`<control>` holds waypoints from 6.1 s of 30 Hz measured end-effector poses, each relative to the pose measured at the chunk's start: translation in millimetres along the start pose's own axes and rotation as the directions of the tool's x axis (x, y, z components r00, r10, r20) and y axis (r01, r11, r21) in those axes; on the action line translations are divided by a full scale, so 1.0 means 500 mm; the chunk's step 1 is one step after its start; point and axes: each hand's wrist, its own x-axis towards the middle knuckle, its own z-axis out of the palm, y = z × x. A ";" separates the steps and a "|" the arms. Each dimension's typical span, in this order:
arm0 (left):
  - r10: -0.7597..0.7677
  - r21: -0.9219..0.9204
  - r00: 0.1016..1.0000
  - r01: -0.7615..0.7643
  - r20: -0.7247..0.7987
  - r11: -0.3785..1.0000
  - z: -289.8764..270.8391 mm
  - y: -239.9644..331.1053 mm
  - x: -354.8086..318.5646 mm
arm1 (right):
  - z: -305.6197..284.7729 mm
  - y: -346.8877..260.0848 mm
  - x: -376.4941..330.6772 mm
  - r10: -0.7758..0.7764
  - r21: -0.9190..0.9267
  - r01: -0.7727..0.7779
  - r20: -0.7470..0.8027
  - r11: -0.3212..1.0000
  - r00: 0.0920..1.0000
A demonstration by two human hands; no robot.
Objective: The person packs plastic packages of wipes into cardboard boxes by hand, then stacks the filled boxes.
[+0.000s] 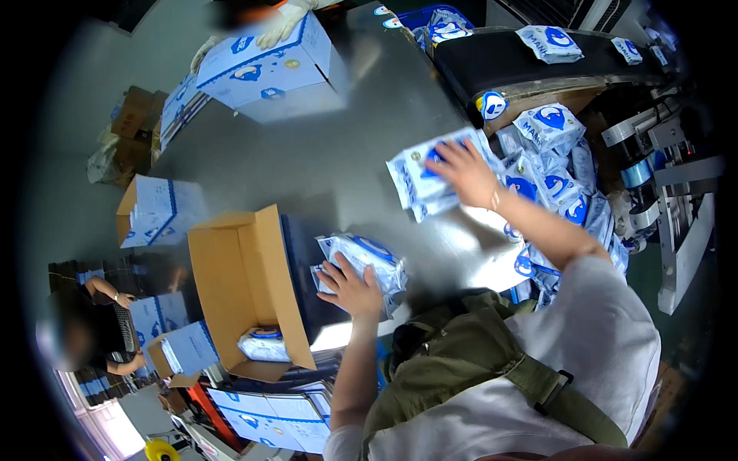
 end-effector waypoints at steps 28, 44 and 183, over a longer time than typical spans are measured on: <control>-0.110 -0.693 0.719 0.602 0.687 -0.395 0.065 -0.190 -0.106 | 0.204 -0.132 0.051 0.035 0.691 -0.620 0.678 -0.371 0.735; -0.694 -0.871 0.667 -0.477 -0.271 -0.118 -0.220 -0.435 -0.004 | -0.060 -0.464 0.521 -0.080 0.997 0.041 -0.046 -0.060 0.996; 0.514 -0.531 0.856 -0.410 0.056 0.741 -0.293 -0.039 -0.096 | 0.034 -0.413 0.004 0.477 0.971 -0.170 0.071 0.167 0.876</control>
